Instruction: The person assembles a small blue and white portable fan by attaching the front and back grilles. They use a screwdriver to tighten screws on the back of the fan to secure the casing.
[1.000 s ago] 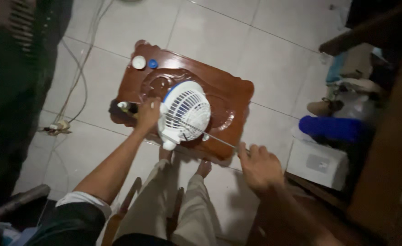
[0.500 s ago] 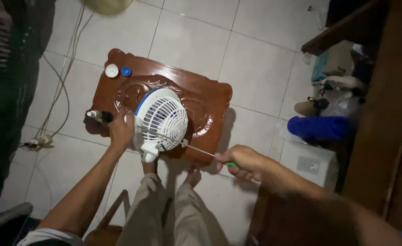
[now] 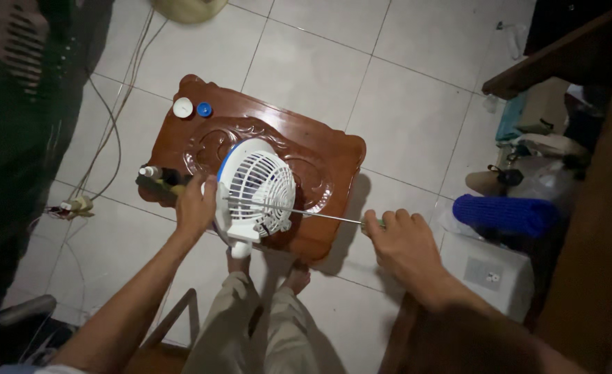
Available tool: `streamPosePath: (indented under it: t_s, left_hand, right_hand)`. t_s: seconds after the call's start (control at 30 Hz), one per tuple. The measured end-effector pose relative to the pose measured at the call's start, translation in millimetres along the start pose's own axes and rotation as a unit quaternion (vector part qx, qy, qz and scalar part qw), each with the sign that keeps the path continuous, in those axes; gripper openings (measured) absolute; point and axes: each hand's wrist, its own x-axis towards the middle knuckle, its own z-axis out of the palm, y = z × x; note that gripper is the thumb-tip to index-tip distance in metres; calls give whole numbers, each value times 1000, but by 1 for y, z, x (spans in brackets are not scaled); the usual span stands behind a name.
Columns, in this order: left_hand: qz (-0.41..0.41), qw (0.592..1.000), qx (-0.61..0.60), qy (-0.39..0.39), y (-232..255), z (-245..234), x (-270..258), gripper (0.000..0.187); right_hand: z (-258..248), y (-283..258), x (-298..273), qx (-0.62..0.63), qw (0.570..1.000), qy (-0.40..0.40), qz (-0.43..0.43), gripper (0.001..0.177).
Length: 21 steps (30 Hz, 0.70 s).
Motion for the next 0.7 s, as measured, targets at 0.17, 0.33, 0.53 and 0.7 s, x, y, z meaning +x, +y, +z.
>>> streamPosePath:
  t_s: [0.17, 0.33, 0.53, 0.7]
  left_hand:
    - [30, 999, -21, 14, 17, 0, -9, 36]
    - [27, 999, 8, 24, 14, 7, -14, 32]
    - [29, 998, 42, 23, 16, 5, -7, 32]
    - [155, 986, -49, -29, 15, -4, -14, 30]
  right_hand:
    - [34, 35, -10, 217, 975, -57, 7, 21]
    - [48, 51, -5, 564, 622, -429, 332, 25]
    - [37, 42, -16, 411, 878, -209, 129, 24]
    - [14, 28, -36, 67, 992, -94, 42, 37]
